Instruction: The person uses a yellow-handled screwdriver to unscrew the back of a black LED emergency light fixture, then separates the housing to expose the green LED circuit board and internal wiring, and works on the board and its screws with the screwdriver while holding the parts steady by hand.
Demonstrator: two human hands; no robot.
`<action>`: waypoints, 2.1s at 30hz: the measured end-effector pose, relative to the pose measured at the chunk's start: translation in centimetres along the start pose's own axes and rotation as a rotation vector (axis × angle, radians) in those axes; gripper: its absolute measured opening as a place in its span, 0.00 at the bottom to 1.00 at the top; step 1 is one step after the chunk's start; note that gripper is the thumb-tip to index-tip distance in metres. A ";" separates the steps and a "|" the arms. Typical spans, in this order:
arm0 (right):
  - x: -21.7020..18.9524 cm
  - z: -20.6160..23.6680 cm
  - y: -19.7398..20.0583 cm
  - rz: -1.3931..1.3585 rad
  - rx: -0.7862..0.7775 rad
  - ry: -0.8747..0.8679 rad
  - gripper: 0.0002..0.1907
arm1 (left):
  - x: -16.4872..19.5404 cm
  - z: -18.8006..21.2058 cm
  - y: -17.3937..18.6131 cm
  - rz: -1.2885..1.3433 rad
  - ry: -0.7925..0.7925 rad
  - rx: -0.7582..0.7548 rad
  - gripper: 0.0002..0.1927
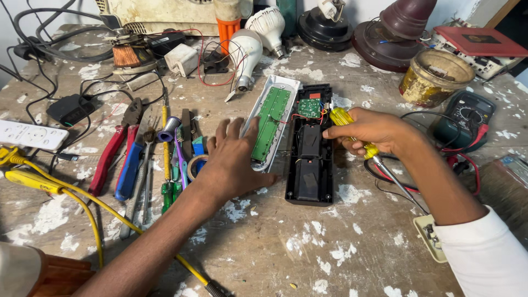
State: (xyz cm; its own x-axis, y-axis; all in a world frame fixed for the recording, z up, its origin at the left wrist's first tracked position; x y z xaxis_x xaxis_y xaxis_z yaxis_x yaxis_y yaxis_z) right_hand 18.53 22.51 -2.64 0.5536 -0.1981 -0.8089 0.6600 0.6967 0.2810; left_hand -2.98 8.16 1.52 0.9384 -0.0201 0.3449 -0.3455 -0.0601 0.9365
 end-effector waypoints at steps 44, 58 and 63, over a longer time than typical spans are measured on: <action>-3.0 5.1 -5.9 1.022 -0.022 0.023 0.54 | 4.6 2.2 0.1 0.027 -0.591 0.025 0.63; -2.9 4.8 -6.0 1.074 -0.042 0.092 0.63 | 4.4 2.3 0.0 0.054 -0.602 0.039 0.63; -3.3 5.7 -4.6 0.891 0.020 -0.100 0.44 | 4.4 2.3 -0.1 0.039 -0.615 0.050 0.63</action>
State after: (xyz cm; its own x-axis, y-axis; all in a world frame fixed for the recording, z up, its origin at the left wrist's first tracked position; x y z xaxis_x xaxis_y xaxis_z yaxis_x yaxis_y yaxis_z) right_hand 16.60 16.04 1.67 0.9057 0.3506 -0.2382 -0.0271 0.6089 0.7928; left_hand 1.19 5.82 2.80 0.7595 -0.5938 0.2655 -0.3930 -0.0937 0.9147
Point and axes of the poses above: each hand's wrist, its own z-axis away from the middle knuckle, its own y-axis out of the back of the hand, x = y × z, the point moved 8 cm from there along -z, towards the middle knuckle, and after that the axes turned 2 degrees about -z, right-handed, at the moved point
